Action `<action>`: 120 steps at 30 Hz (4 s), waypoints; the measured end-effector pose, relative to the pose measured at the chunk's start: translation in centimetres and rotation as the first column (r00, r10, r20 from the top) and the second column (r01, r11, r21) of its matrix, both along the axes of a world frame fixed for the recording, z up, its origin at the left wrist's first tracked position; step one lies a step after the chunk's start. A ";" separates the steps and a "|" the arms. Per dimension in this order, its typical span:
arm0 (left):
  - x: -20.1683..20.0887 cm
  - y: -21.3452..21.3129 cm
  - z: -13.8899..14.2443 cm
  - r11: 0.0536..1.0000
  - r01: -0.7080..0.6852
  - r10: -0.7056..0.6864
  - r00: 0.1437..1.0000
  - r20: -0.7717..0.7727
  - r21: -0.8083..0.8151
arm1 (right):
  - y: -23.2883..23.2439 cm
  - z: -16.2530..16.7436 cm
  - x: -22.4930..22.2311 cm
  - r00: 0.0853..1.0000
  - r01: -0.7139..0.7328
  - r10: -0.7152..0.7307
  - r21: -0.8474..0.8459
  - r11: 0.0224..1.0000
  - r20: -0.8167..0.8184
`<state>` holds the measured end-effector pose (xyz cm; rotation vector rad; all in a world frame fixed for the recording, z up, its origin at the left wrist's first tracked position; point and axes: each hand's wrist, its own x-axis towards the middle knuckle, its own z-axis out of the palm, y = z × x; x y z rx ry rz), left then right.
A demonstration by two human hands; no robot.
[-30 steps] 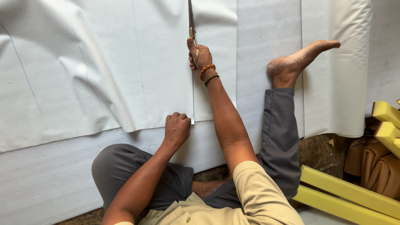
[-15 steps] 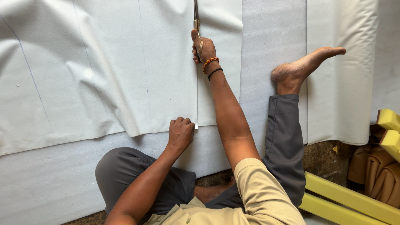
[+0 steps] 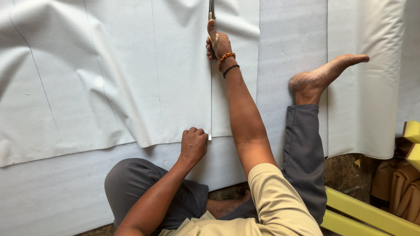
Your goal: The person sits on the workshop floor and cuts a large white foam sheet along marked straight lines using long tailor shears, holding the sheet flat with the free hand and repositioning the material between cuts.
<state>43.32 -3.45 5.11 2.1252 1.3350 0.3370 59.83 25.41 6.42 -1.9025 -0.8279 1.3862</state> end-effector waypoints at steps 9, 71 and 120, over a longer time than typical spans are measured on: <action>0.0 -0.1 -0.1 1.000 0.006 -0.006 1.000 0.003 -0.002 | 0.2 -0.6 0.2 0.996 -0.044 0.045 -0.005 0.999 0.076; -32.7 -1.2 2.3 0.640 -0.725 0.746 0.507 -0.431 0.254 | -34.8 -0.1 7.0 0.626 0.257 -0.131 -0.045 0.965 0.769; 2.7 3.7 3.1 0.903 0.237 -0.359 0.875 -0.325 -0.358 | -10.3 1.7 0.0 0.992 -0.067 0.061 -0.055 0.996 -0.109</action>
